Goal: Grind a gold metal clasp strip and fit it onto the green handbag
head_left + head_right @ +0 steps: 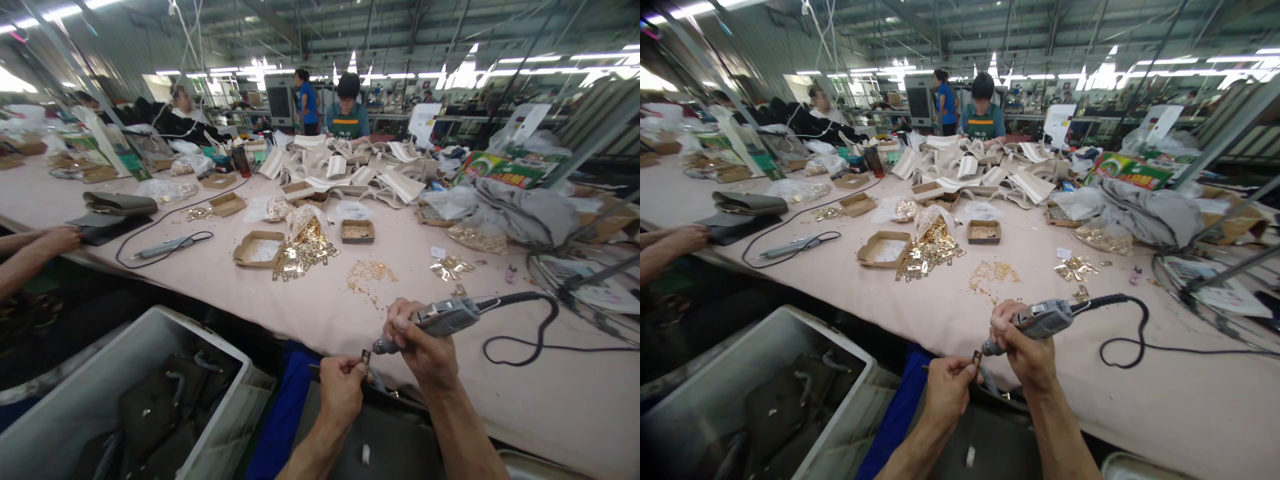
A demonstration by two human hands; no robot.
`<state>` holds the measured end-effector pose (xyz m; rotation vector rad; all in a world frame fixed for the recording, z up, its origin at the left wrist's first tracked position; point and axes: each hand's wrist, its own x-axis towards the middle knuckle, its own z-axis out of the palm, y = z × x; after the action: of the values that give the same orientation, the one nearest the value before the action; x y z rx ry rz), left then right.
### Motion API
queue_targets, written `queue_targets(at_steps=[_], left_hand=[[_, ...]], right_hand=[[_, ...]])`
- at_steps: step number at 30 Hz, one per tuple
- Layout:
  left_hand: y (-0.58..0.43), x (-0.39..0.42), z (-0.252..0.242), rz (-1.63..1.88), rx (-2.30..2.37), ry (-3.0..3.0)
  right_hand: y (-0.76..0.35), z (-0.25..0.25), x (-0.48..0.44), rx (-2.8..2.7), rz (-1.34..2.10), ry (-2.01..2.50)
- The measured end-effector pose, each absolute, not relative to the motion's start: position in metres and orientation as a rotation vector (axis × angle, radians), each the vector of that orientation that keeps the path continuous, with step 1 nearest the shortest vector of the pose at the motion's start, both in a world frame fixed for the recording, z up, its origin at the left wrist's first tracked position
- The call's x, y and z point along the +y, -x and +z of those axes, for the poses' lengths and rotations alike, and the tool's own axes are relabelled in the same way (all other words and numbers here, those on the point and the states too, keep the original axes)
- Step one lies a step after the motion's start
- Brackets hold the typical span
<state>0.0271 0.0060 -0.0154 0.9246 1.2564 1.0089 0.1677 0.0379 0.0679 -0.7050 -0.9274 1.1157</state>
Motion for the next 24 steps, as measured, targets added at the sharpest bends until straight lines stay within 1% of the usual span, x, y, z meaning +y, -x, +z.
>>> queue_targets(at_steps=[15,20,24], left_hand=[[-0.026,0.006,-0.011,1.000,1.249,-0.906],[-0.027,0.006,-0.018,1.060,1.217,-0.912],[-0.029,0.010,-0.030,1.092,1.234,-0.880]], right_hand=[[-0.157,0.071,0.036,-1.001,1.116,0.706],[-0.168,0.075,0.039,-0.893,1.064,0.707],[-0.188,0.074,0.065,-0.688,0.973,0.719]])
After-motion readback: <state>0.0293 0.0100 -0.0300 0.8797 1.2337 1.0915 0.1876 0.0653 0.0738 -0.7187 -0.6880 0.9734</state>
